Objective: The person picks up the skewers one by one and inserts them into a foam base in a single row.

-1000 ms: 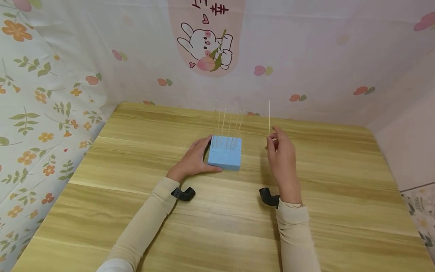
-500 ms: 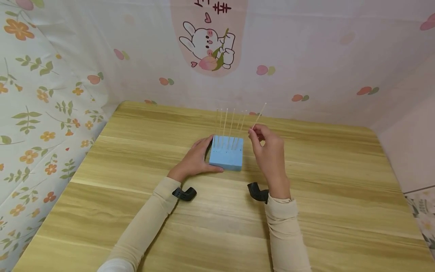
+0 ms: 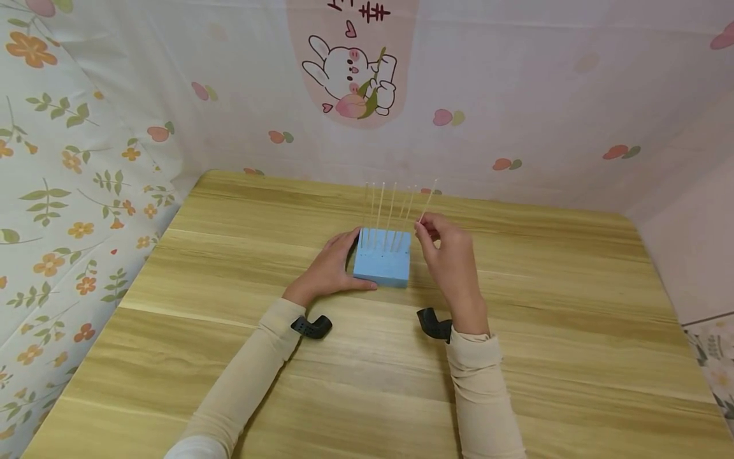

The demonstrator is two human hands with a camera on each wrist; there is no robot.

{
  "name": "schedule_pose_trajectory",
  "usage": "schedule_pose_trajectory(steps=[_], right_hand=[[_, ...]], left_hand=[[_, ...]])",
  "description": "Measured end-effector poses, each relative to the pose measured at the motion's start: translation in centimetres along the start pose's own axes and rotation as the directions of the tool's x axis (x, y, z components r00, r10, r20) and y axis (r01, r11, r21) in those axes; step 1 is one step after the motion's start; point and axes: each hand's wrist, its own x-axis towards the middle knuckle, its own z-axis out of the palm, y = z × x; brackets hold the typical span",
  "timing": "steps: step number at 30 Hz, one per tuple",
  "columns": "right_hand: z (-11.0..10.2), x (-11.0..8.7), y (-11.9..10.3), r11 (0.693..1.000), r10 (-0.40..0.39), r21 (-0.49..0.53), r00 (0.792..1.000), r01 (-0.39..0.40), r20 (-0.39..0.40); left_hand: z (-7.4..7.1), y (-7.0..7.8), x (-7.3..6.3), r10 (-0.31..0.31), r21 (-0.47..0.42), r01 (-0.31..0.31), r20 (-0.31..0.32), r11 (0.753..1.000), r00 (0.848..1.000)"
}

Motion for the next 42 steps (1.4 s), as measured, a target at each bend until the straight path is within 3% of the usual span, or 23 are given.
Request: schedule_pose_trajectory(steps=[23,42], right_hand=[[0.19,-0.08,0.53,0.997,-0.033,-0.064,0.998,0.037,0.059],[0.34,-0.20,0.46,0.996,-0.015,-0.084,0.997,0.021,0.078]], left_hand=[[0.06,-0.08,0.17,-0.002,0.005,0.002,-0.005,1.000,1.000],[0.03,0.09,-0.08,-0.010,0.000,0.010,0.008,1.000,1.000]])
